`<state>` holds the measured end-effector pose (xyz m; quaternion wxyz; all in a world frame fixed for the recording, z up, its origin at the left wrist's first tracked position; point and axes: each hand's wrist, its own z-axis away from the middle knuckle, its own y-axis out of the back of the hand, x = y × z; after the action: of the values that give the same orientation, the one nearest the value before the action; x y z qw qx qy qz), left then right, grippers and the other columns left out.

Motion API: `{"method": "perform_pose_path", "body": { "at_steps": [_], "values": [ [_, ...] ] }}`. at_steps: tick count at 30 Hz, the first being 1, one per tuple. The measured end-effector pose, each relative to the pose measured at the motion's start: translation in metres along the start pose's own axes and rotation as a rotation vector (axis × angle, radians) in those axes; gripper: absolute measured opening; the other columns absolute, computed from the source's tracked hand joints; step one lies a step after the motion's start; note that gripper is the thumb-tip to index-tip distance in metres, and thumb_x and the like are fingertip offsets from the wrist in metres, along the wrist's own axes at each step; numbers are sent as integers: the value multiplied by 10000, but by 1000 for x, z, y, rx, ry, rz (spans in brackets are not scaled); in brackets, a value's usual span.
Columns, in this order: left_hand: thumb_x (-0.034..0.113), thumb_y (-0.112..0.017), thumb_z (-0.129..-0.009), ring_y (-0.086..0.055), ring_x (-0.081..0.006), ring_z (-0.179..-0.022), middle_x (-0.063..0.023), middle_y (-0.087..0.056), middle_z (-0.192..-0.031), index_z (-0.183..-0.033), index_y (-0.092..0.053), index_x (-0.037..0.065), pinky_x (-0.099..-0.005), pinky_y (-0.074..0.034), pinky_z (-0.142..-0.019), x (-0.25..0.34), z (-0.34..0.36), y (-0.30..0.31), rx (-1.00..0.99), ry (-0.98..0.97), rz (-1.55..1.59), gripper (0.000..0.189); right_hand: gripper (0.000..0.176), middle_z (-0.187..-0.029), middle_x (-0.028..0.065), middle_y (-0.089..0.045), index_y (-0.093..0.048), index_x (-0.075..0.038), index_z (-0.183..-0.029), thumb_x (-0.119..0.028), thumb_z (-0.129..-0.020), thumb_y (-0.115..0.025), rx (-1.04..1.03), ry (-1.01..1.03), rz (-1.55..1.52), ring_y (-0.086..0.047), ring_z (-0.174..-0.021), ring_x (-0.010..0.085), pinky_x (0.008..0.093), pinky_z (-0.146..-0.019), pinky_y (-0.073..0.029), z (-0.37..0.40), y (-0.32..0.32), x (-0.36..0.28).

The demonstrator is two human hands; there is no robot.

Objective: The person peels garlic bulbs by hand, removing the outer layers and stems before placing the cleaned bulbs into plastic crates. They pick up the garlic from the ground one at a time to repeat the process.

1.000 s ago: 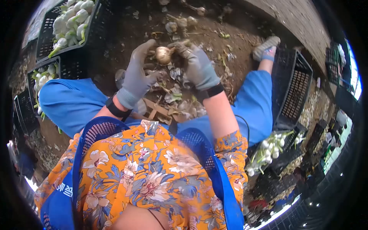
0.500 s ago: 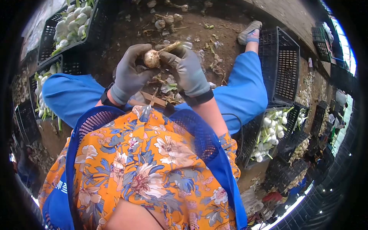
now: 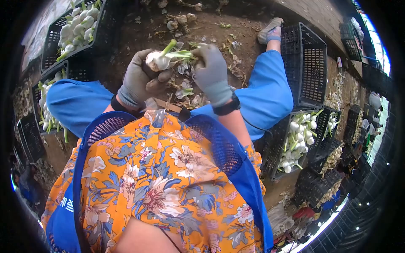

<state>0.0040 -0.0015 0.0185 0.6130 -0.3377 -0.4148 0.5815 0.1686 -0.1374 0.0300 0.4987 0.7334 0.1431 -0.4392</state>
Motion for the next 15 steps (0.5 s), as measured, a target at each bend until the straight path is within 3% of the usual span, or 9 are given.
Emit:
{"method": "perform_pose_path", "body": {
  "at_steps": [2, 3, 5, 6, 7, 9, 10, 12, 15],
  "values": [
    [475, -378, -963, -519, -150, -486, -143, -630, -853, -1054, -585, 23, -221, -385, -370, 10, -1, 10, -169, 89, -98, 506, 207, -1005, 102, -666, -608, 33, -1089, -7, -887, -609, -130, -223, -517, -622, -935, 153, 274, -811, -485, 3, 4, 1],
    [475, -378, -963, -519, -150, -486, -143, -630, -853, -1054, -585, 23, -221, -385, -370, 6, 2, 5, -167, 89, -97, 506, 207, -1005, 102, -666, -608, 33, -1089, -7, -887, -609, -131, -224, -518, -622, -935, 153, 274, -811, -485, 7, 2, -4],
    [461, -405, -966, -610, -182, -619, -117, -641, -881, -1079, -586, 50, -240, -385, -351, -3, 2, -12, 235, -118, -225, 463, 199, -995, 93, -672, -608, 32, -1094, -34, -907, -617, -157, -210, -685, -627, -905, 148, 268, -809, -486, 8, -4, -13],
    [464, -432, -964, -653, -217, -781, -92, -652, -926, -1091, -584, 70, -252, -460, -460, 1, 1, -6, -6, -83, -252, 441, 220, -1001, 77, -677, -613, 20, -1113, -30, -900, -629, -176, -246, -726, -629, -875, 129, 253, -788, -495, 8, -2, -23],
    [464, -432, -964, -653, -217, -781, -92, -652, -926, -1091, -584, 70, -252, -460, -460, -2, 0, -2, -5, -73, -252, 441, 220, -1001, 77, -677, -613, 20, -1113, -30, -900, -629, -169, -253, -727, -629, -875, 129, 253, -788, -495, 12, -9, -20],
    [421, -538, -934, -641, -190, -845, -95, -642, -988, -1150, -556, 30, -270, -519, -684, -4, 1, -2, 225, -49, -610, 447, 210, -993, 65, -677, -615, 16, -1105, -6, -895, -613, -22, -501, -1018, -627, -857, 106, 245, -766, -505, 16, -24, -11],
    [421, -538, -934, -641, -190, -845, -95, -642, -988, -1150, -556, 30, -270, -519, -684, -8, 0, -4, 227, -48, -616, 447, 197, -970, 56, -675, -628, 16, -1080, 17, -886, -594, 8, -407, -965, -623, -857, 93, 232, -749, -507, 18, -22, -15],
    [299, -644, -885, -612, -150, -913, -91, -621, -1027, -1219, -509, -17, -287, -485, -867, -19, -2, -6, 225, -897, -1595, 479, 187, -964, 56, -676, -635, 17, -1063, 18, -881, -593, 19, -413, -1113, -621, -848, 91, 229, -738, -502, 20, -35, -5],
    [191, -687, -840, -586, -110, -926, -88, -604, -1036, -1264, -472, -40, -269, -492, -862, -16, 0, -3, 209, -728, -1431, 528, 169, -944, 56, -677, -645, 18, -1030, 23, -877, -574, 48, -427, -1129, -613, -820, 92, 230, -710, -491, 24, -41, 0]
  ]
}}
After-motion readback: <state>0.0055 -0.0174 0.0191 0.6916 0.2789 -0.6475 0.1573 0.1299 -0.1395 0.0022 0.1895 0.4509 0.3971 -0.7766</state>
